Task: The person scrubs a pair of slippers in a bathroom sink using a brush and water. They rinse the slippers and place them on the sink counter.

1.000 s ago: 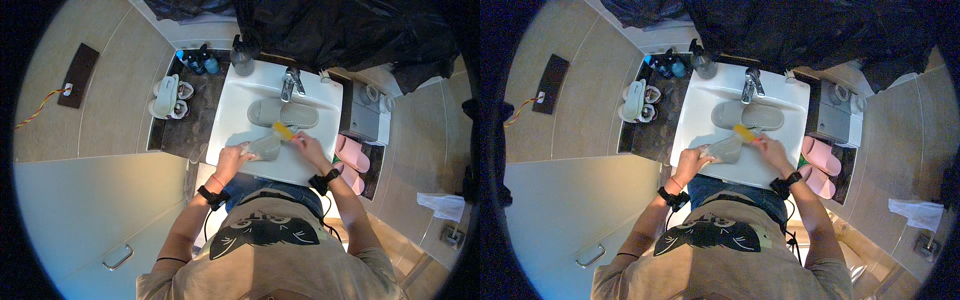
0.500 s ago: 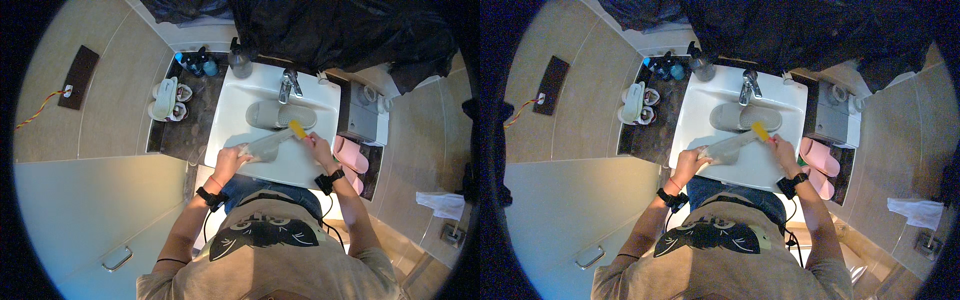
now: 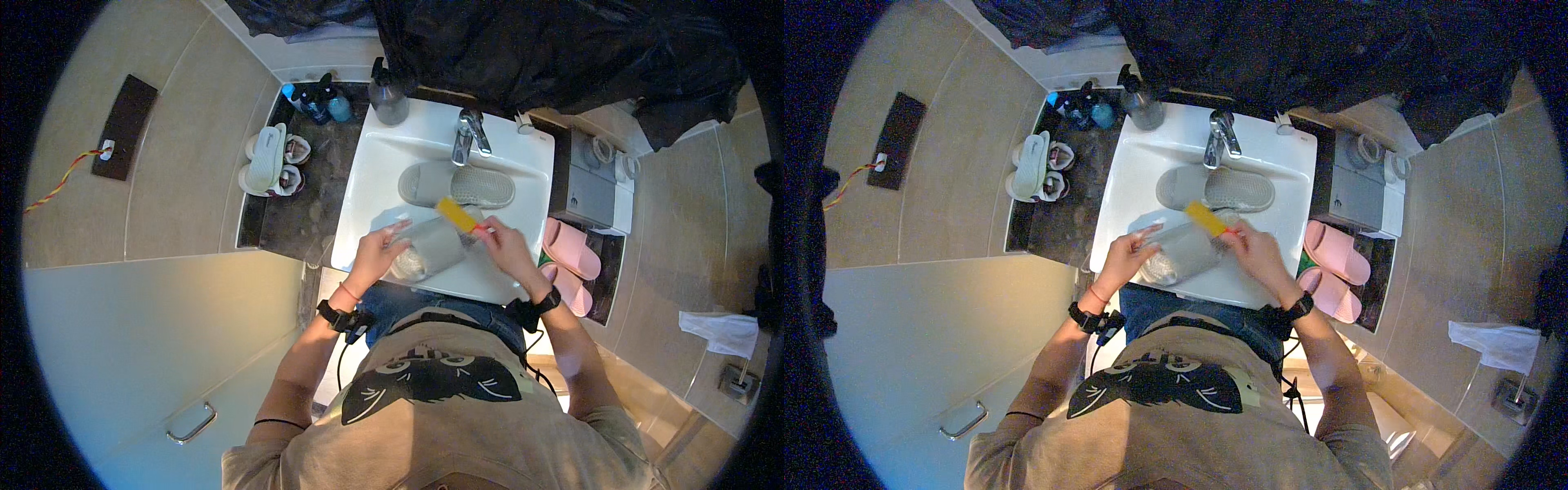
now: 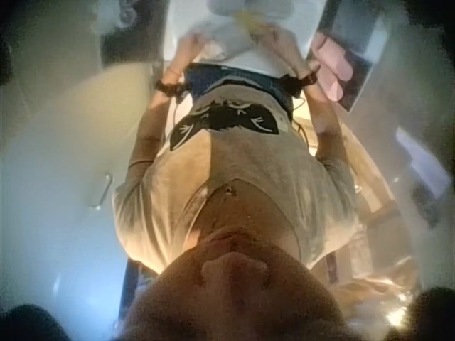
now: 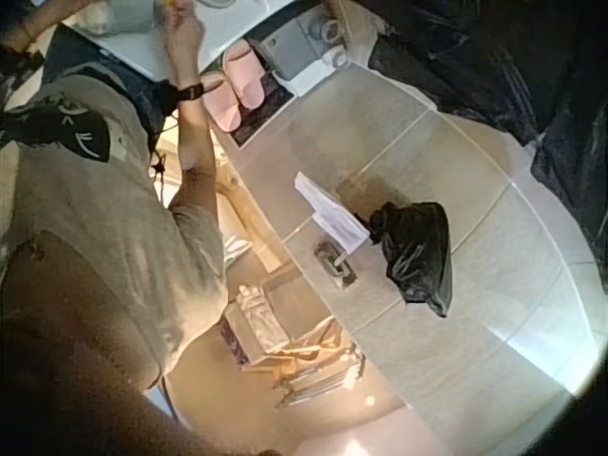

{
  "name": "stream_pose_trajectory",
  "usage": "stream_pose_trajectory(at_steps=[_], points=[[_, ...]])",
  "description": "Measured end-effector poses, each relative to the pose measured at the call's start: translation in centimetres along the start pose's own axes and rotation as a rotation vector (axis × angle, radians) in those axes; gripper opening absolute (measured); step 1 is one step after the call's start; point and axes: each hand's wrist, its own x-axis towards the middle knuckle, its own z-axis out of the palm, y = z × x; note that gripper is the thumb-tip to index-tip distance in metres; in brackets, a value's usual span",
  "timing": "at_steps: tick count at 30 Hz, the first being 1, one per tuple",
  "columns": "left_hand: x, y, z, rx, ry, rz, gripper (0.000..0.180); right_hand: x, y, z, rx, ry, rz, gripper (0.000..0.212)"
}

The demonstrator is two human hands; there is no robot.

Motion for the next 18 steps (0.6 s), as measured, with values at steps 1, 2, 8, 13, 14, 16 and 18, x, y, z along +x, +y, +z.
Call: stream_pose_trajectory(at_steps=[1,2,8,13,14,16,18], points=[[0.0,0.7,0.1,0.054,-0.004,-0.045,0.049,-0.5,-1.8,0.5,0.002,-0.067,-0.016,0.035],[0.1,2.3,0.1,0.111,-0.01,-0.088,0.05,-1.0,-2.5,0.7,0.006,-0.13,-0.032,0.035],[-0.2,4.6,0.5,0.243,0.054,-0.188,0.053,-0.7,-0.9,-0.7,-0.174,-0.031,-0.005,0.031],[0.1,4.1,1.0,0.222,0.116,-0.004,0.053,-2.4,-4.2,0.1,-0.165,-0.114,-0.137,0.029],[0.1,3.7,1.1,0.204,0.123,0.02,0.054,-2.5,-3.9,0.1,-0.195,-0.08,-0.133,0.029],[0.2,3.9,1.0,0.23,0.103,-0.011,0.054,-1.2,-0.7,-0.5,-0.223,0.005,-0.073,0.028],[0.3,5.0,0.5,0.325,0.052,-0.126,0.054,-0.3,0.5,-1.7,-0.236,0.052,0.001,0.027]])
